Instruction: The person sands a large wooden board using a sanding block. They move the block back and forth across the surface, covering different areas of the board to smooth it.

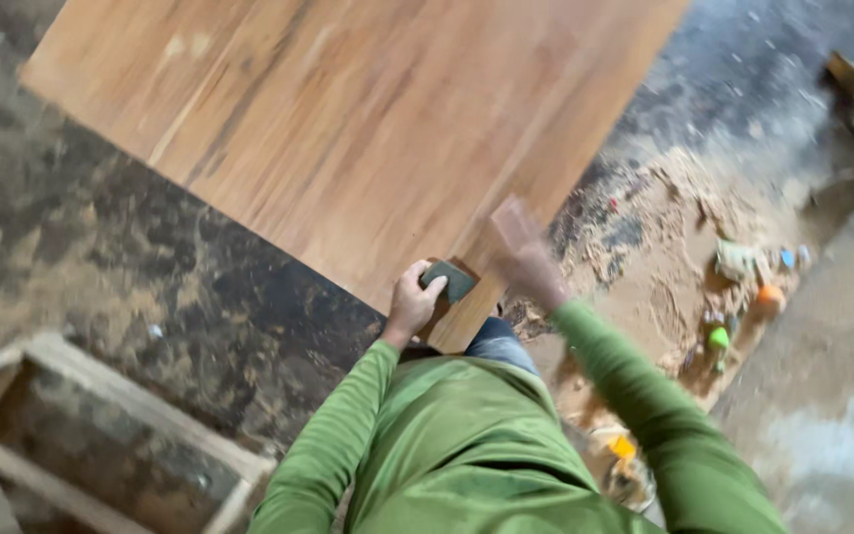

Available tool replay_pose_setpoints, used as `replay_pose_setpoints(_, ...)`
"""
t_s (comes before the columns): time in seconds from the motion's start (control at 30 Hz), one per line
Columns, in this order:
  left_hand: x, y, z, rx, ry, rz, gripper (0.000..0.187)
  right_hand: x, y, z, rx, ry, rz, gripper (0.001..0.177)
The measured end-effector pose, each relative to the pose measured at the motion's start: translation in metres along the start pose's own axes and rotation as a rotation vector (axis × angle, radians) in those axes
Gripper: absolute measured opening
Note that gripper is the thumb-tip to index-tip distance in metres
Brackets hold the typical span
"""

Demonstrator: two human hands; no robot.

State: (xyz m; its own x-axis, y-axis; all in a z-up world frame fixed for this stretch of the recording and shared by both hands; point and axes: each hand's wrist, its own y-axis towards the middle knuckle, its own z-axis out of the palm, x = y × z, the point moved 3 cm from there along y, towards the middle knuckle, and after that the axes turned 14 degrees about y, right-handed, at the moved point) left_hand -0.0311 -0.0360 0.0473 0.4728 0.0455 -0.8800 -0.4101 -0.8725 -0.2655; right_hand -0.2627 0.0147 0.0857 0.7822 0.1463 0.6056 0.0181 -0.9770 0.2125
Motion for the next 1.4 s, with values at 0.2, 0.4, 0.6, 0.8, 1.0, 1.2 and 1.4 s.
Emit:
replay_pose_setpoints(0.2,-0.011,-0.036,-0.020,-0.342,-0.035,-0.154,0.018,-0.140,0.122,-0.087,-0.185,-0.245,0.320,0.086)
replay_pose_setpoints(0.4,-0.043,-0.087,-0.015,-0.587,-0.183,-0.334,0.009,-0.057,0.127,0.009,0.076,-0.080,-0.061,0.082)
replay_pose_setpoints(0.6,-0.042,-0.142,-0.016,-0.897,-0.404,-0.348,0.010,-0.079,0.150,0.000,0.264,0.000,-0.400,0.078)
replay_pose_setpoints(0.8,-0.057,-0.181,0.021,-0.957,-0.309,-0.664,0.021,-0.222,0.246,-0.120,-0.016,-0.252,0.091,0.075)
replay_pose_setpoints(1.0,-0.051,-0.132,0.060,-0.851,-0.490,-0.449,0.010,-0.160,0.258,-0.072,-0.167,-0.226,0.127,0.072)
replay_pose_setpoints(1.2,-0.097,-0.112,0.043,-0.927,-0.396,-0.421,0.012,-0.017,0.125,0.031,0.349,0.014,-0.429,0.069)
replay_pose_setpoints(1.4,-0.085,-0.103,0.005,-1.094,-0.230,-0.239,0.007,-0.121,0.170,-0.039,0.259,-0.060,-0.397,0.067)
